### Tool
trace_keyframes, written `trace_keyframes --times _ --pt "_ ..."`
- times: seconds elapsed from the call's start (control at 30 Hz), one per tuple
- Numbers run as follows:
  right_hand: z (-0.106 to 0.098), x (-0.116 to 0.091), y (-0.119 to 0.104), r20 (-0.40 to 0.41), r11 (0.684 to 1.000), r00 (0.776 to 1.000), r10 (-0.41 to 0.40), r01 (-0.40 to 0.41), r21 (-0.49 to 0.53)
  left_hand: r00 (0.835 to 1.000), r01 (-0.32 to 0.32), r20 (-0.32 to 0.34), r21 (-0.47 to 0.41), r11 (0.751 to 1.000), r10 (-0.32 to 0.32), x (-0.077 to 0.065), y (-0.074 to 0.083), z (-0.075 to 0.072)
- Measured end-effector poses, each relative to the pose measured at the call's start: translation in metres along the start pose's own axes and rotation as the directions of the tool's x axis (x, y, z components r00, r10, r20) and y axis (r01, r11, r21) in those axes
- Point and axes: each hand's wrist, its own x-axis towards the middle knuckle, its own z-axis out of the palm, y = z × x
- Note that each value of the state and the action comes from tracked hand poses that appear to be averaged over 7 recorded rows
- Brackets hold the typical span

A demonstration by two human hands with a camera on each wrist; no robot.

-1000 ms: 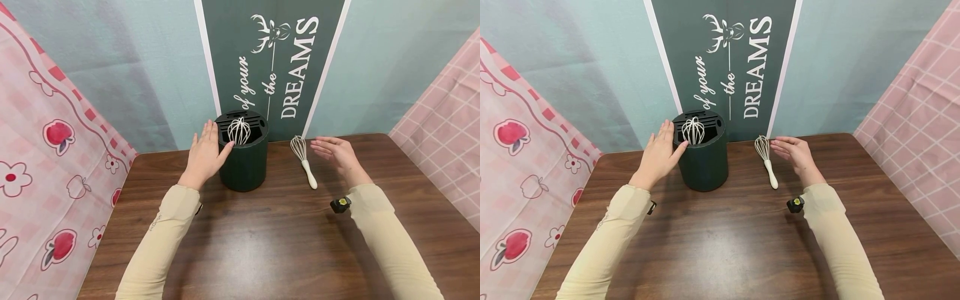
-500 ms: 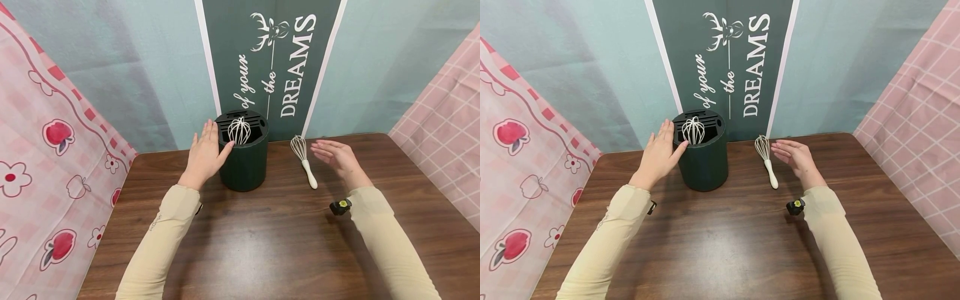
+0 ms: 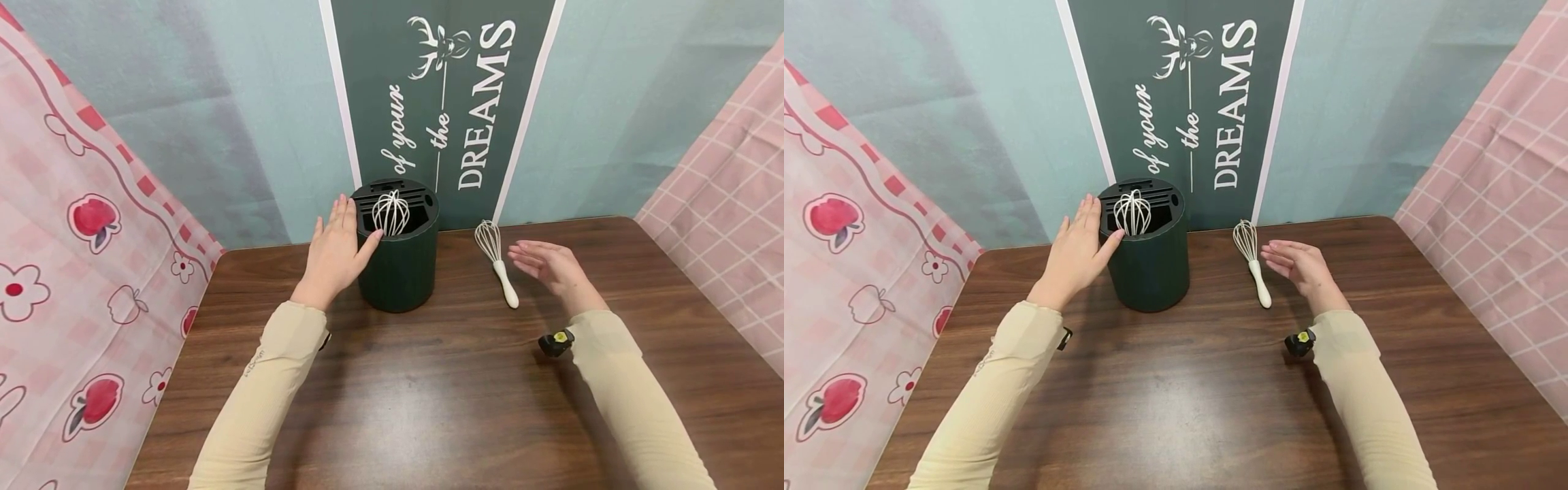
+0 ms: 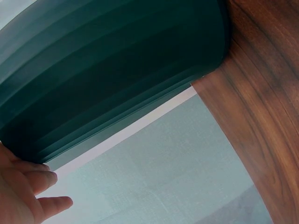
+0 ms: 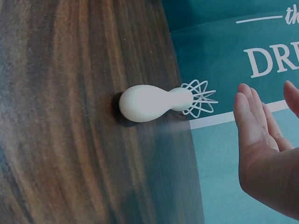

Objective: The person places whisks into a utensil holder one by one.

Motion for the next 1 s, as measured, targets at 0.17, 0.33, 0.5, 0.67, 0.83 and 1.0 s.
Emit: trace_keyframes --times 0.17,0.33,0.5,0.67,0.83,1.0 --pt "-0.004 -0.003 0.004 -0.002 1.0 1.0 0.021 -0.021 -0.009 1.0 0.002 -0.011 0.0 1.0 -0.002 -0.003 0.003 0.001" --pt "-0.014 -0.004 0.008 -0.018 0.998 0.998 0.053 -0.053 -0.04 1.0 0.002 -0.02 0.003 1.0 -0.002 -0.006 0.006 0.002" --pt "-0.023 -0.007 0.014 -0.05 0.991 0.994 0.092 -0.097 -0.095 1.0 0.009 -0.011 0.007 1.0 -0.009 -0.01 0.008 0.001" --pt "-0.03 -0.008 0.021 -0.069 0.982 0.991 0.114 -0.123 -0.142 1.0 0.017 -0.005 0.008 1.0 -0.017 -0.013 0.011 0.002" --pt "-0.034 -0.009 0.026 -0.071 0.973 0.988 0.138 -0.148 -0.174 1.0 0.019 -0.003 0.013 1.0 -0.019 -0.015 0.013 0.003" --pt "-0.036 -0.009 0.029 -0.097 0.96 0.985 0.142 -0.161 -0.228 1.0 0.023 -0.008 0.01 1.0 -0.023 -0.018 0.014 0.003"
